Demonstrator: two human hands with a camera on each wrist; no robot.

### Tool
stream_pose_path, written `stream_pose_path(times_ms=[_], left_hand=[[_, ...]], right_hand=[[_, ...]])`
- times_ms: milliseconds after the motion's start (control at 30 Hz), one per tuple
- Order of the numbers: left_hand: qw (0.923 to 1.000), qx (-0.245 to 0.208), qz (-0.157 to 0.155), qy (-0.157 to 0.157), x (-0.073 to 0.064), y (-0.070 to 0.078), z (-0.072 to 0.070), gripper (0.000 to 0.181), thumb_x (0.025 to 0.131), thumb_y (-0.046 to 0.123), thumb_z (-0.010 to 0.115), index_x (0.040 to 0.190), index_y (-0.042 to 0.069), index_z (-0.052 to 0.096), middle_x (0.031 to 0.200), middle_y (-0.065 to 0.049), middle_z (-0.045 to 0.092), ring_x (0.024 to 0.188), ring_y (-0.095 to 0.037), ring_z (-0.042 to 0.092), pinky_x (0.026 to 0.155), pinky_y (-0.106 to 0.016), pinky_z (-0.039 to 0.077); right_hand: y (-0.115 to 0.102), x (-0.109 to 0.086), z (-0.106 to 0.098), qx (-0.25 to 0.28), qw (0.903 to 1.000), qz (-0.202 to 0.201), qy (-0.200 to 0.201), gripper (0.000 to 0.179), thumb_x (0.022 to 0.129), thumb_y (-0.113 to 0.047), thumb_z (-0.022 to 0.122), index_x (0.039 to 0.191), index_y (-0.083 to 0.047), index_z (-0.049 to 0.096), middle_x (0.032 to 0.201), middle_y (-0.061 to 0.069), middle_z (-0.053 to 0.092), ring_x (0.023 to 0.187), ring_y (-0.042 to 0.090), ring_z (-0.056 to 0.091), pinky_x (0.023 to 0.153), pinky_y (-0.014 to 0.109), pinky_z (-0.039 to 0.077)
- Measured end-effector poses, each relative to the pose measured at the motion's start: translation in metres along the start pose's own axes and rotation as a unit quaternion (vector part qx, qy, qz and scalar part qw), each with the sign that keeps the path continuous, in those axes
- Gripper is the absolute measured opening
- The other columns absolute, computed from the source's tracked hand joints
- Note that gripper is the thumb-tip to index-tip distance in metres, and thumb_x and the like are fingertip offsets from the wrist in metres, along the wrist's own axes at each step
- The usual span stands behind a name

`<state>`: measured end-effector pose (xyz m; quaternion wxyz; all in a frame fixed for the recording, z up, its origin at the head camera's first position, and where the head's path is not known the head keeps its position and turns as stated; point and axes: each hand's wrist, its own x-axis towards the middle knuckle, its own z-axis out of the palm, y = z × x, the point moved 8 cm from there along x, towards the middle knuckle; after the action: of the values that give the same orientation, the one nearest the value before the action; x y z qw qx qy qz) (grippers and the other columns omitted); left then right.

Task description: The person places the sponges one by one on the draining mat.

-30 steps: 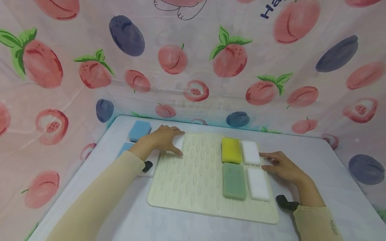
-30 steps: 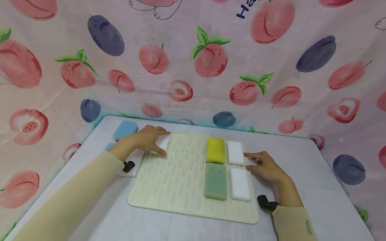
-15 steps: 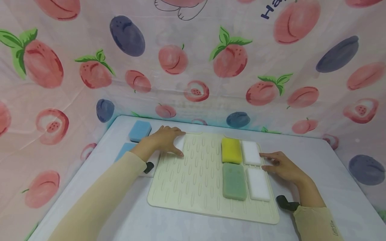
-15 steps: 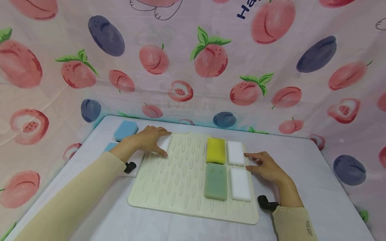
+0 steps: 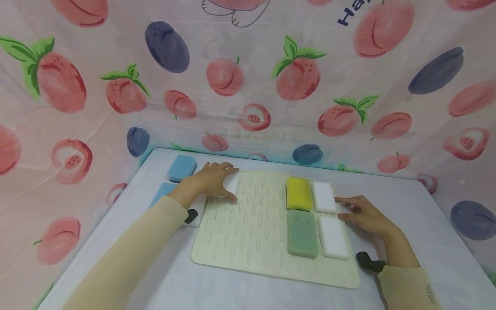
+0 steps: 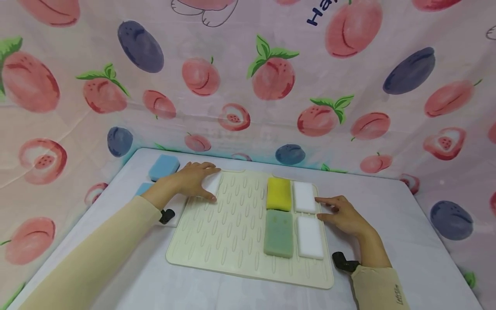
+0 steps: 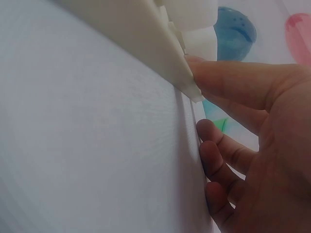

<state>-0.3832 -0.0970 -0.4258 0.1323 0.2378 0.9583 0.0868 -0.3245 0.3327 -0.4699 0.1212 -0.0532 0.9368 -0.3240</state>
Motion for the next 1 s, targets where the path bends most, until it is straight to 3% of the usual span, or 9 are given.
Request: stream_pose_path(times_ms=[233, 500, 767, 1000], left_hand=[[1.0000, 0.001, 0.000, 0.005, -0.007, -0.004, -0.005, 0.106, 0.078, 0.067, 0.081, 0.163, 0.021, 0.036, 0.168, -0.007, 0.033, 0.153, -0.041, 0.032, 0.127, -0.067, 0.014], [0.9995, 0.019, 0.017, 0.019, -0.021, -0.006, -0.011, 0.105, 0.078, 0.066, 0.081, 0.161, 0.017, 0.039, 0.165, -0.012, 0.039, 0.151, -0.044, 0.036, 0.124, -0.072, 0.017], [0.9991, 0.015, 0.024, 0.033, -0.040, -0.011, -0.014, 0.104, 0.078, 0.064, 0.082, 0.160, 0.014, 0.042, 0.162, -0.014, 0.043, 0.150, -0.045, 0.038, 0.122, -0.076, 0.015], [0.9986, 0.003, 0.026, 0.045, -0.058, -0.020, -0.014, 0.102, 0.078, 0.062, 0.083, 0.159, 0.014, 0.044, 0.160, -0.015, 0.046, 0.150, -0.043, 0.039, 0.124, -0.072, 0.015]], right_hand=[[0.000, 0.000, 0.000, -0.003, 1.0000, -0.005, -0.001, 0.064, 0.091, -0.032, 0.079, 0.148, -0.010, 0.058, 0.140, 0.025, 0.044, 0.118, 0.037, 0.046, 0.089, 0.044, 0.045], [-0.001, -0.001, 0.000, -0.001, 1.0000, -0.007, 0.000, 0.065, 0.091, -0.031, 0.079, 0.148, -0.008, 0.058, 0.140, 0.026, 0.044, 0.118, 0.038, 0.046, 0.089, 0.045, 0.045], [-0.001, -0.001, 0.000, -0.002, 0.9999, -0.015, 0.003, 0.064, 0.091, -0.030, 0.079, 0.147, -0.008, 0.059, 0.138, 0.026, 0.045, 0.116, 0.036, 0.046, 0.086, 0.037, 0.043], [-0.001, 0.000, -0.001, -0.006, 0.9999, -0.012, 0.003, 0.065, 0.091, -0.032, 0.078, 0.148, -0.009, 0.058, 0.138, 0.025, 0.046, 0.116, 0.036, 0.047, 0.087, 0.039, 0.044]])
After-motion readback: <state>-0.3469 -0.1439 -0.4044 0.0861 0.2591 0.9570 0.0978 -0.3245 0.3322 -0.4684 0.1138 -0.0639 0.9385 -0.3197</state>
